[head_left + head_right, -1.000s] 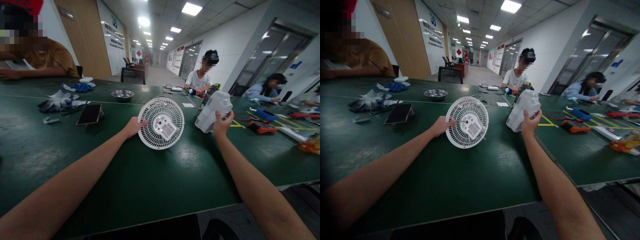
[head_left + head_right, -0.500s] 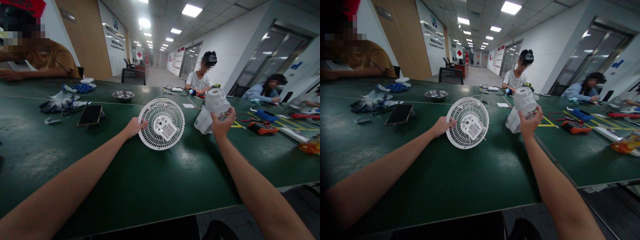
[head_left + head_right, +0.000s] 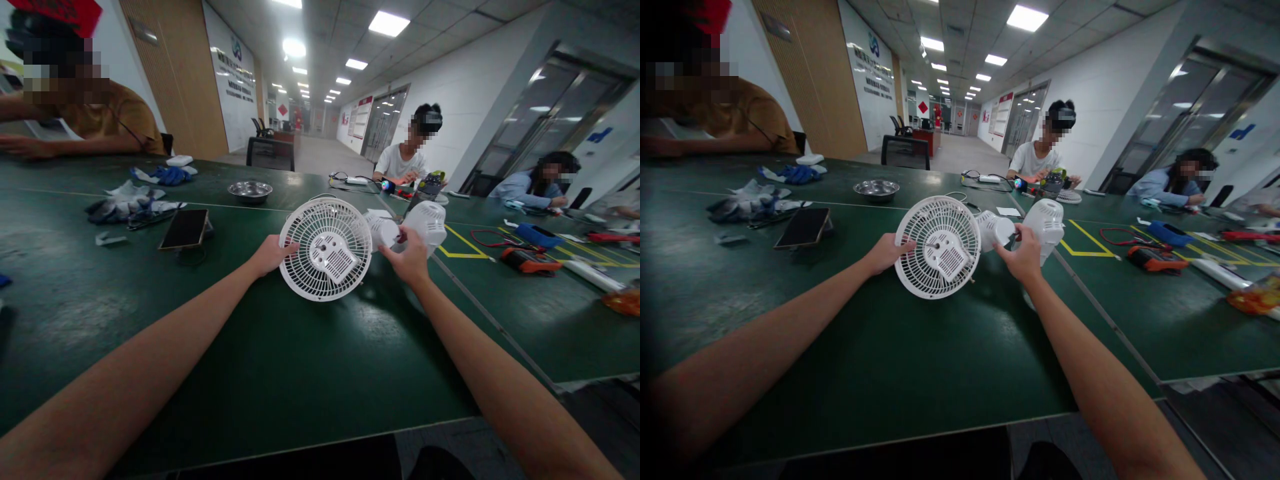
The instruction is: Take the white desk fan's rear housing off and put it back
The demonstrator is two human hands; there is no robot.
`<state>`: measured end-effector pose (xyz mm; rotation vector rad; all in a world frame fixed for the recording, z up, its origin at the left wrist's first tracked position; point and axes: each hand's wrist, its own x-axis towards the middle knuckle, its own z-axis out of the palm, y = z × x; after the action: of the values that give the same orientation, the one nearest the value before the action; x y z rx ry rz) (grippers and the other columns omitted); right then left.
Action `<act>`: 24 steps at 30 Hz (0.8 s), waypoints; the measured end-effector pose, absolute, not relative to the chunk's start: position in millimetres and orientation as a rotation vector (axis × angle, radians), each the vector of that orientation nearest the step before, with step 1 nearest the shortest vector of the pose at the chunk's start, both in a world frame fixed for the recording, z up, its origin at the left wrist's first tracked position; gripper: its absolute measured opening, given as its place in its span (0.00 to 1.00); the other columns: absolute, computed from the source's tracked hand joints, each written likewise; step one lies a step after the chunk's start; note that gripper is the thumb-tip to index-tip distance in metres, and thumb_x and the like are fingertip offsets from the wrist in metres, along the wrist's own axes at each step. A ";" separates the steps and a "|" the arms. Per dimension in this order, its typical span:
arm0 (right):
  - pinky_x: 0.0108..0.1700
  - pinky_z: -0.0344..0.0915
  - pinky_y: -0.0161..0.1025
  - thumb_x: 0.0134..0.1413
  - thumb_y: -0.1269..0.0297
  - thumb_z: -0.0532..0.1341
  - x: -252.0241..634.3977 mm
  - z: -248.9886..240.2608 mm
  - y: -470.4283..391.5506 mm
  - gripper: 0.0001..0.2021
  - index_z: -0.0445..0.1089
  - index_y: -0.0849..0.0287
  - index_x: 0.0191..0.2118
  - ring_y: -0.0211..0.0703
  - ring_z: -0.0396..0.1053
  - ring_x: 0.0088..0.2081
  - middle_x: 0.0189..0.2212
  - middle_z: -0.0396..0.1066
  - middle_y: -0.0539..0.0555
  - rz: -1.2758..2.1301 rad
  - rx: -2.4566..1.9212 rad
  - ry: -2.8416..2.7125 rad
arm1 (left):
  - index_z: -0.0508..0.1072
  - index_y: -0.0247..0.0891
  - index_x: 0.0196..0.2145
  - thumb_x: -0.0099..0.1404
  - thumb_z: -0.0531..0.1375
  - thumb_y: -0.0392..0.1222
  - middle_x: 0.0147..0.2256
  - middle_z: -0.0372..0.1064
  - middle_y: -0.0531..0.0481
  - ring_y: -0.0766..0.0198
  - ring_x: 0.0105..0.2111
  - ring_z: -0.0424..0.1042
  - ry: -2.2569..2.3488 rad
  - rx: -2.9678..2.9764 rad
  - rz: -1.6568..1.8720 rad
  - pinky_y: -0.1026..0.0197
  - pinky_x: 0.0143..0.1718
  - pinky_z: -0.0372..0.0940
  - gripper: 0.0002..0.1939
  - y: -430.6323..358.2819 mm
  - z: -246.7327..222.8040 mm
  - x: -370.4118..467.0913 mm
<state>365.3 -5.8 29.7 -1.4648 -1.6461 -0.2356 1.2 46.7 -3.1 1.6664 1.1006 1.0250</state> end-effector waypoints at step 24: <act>0.62 0.52 0.62 0.44 0.56 0.67 389.2 41.1 -6.6 0.31 0.62 0.58 0.55 0.64 0.58 0.60 0.55 0.63 0.64 -0.621 -1.465 -1.186 | 0.76 0.35 0.39 0.64 0.64 0.46 0.36 0.79 0.43 0.56 0.34 0.79 1.111 1.636 1.005 0.53 0.38 0.73 0.12 48.2 -4.9 0.2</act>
<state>389.2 -6.6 41.1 -1.4647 -1.1858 -0.6206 0.2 48.2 -4.9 1.6364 1.1115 1.0047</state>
